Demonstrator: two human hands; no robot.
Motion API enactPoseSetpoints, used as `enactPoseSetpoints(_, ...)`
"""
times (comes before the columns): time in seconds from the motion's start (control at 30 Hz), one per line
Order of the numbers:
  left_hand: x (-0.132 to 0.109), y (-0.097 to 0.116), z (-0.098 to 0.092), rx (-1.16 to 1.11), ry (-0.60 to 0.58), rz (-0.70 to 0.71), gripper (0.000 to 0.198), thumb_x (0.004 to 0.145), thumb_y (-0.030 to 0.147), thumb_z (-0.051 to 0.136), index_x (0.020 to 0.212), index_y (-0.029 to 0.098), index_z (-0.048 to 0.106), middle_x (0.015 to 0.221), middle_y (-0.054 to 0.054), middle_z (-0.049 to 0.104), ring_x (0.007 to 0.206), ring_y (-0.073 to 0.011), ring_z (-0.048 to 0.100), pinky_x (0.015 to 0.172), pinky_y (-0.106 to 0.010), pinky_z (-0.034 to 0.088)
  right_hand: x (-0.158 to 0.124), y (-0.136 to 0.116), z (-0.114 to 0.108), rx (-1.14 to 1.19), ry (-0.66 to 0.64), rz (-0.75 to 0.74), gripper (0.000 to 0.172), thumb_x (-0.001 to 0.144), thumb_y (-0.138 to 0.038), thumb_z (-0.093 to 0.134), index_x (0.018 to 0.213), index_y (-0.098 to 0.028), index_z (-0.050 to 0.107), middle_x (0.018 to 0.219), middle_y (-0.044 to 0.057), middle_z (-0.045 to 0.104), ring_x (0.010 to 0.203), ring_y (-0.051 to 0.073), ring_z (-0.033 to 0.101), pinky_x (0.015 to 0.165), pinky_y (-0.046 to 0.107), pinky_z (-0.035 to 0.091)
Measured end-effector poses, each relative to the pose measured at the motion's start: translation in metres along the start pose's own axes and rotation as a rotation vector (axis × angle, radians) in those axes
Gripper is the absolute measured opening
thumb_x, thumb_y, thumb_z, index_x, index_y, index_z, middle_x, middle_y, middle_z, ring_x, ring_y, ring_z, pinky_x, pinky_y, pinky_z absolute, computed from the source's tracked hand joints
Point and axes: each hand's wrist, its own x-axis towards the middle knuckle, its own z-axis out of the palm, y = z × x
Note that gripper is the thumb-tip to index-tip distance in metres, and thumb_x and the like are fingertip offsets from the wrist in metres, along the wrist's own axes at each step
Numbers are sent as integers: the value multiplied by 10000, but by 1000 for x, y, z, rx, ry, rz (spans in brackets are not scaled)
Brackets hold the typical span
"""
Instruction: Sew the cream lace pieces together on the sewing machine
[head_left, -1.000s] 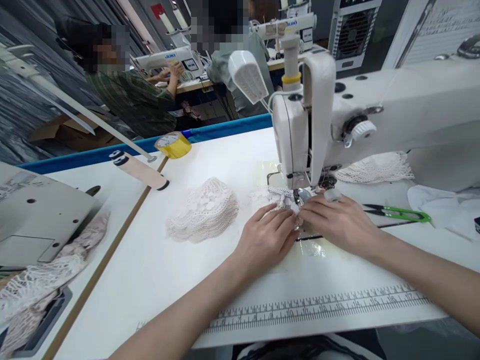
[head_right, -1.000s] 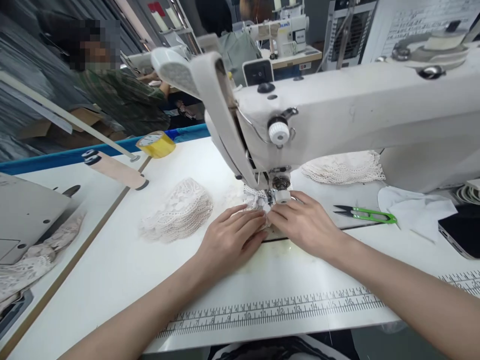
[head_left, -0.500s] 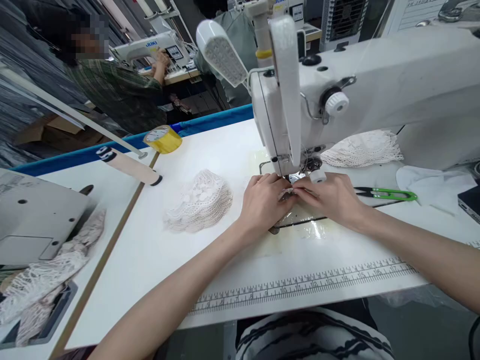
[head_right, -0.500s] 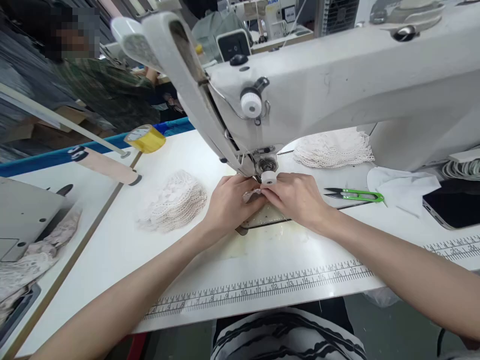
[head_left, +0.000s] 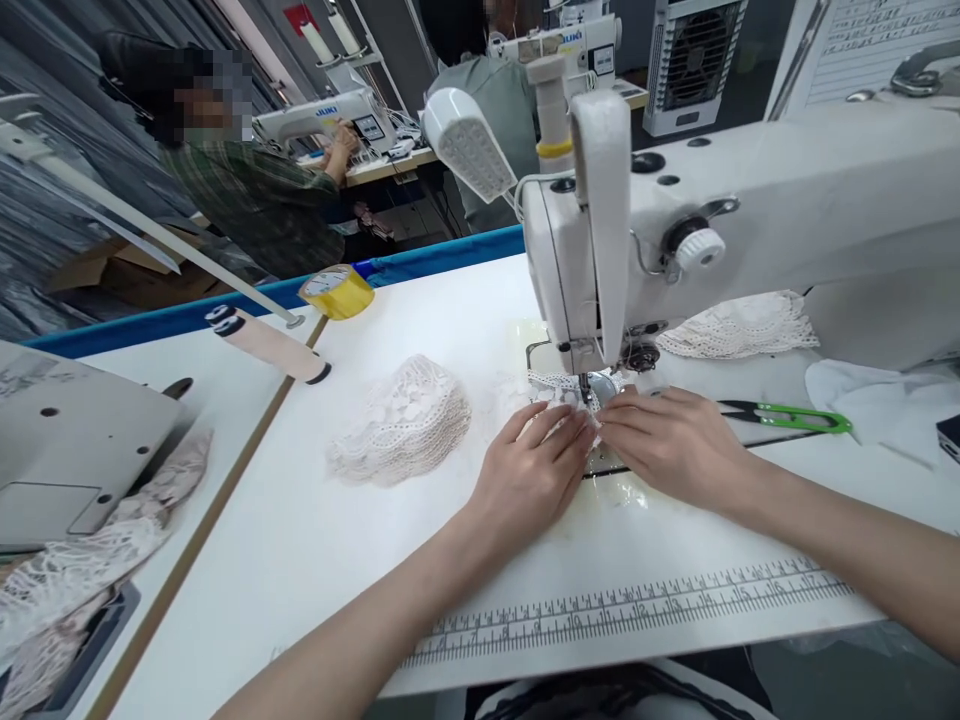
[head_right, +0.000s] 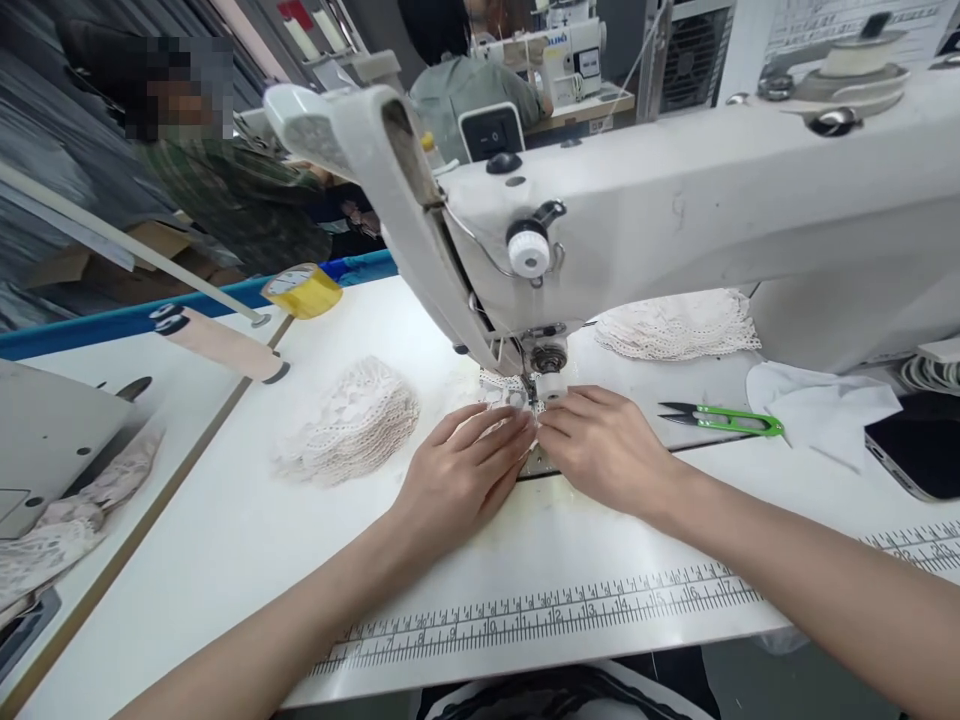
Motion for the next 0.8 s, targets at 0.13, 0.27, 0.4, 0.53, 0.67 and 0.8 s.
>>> enactPoseSetpoints(0.13,-2,0,-1,-16,-28,-12,239,899,166,518,1102,151,644,1131,-68,678,1087,-197,611,1007,-404,444,2,0,-1,-18,-14,-29,204,825,-40,523,815,-167,682,901,8,727,791,129,643,679,270,440)
enactPoseSetpoints(0.27,-2,-2,-1,-5,-15,-13,237,897,158,522,1101,138,642,1129,-74,679,1084,-201,616,998,-409,450,2,0,-1,-39,-37,-36,195,832,-46,527,827,-168,679,915,3,727,781,123,643,681,271,443)
enactPoseSetpoints(0.4,-1,-1,0,5,-7,-18,234,895,157,528,1098,138,643,1133,-77,677,1084,-205,617,991,-416,452,1,-1,0,-60,-37,-37,183,828,-40,538,827,-156,679,919,0,727,776,124,644,686,273,444)
enactPoseSetpoints(0.53,0,-2,1,2,-7,-27,236,904,165,510,1098,146,644,1119,-80,682,1081,-207,620,999,-428,445,2,0,1,-59,-32,-37,202,854,-44,509,836,-148,682,917,14,728,765,129,644,679,273,446)
enactPoseSetpoints(0.67,1,-4,4,12,3,-39,231,902,161,513,1085,146,652,1109,-80,686,1081,-208,621,1017,-438,426,2,3,3,-77,-34,-39,232,865,-26,477,846,-132,683,891,30,729,758,142,645,701,275,453)
enactPoseSetpoints(0.8,3,-8,8,9,5,-59,245,904,160,502,1102,165,647,1111,-74,686,1076,-200,623,1041,-451,399,4,5,4,-111,-54,-27,239,858,-25,475,841,-140,684,907,45,728,743,151,638,676,282,457)
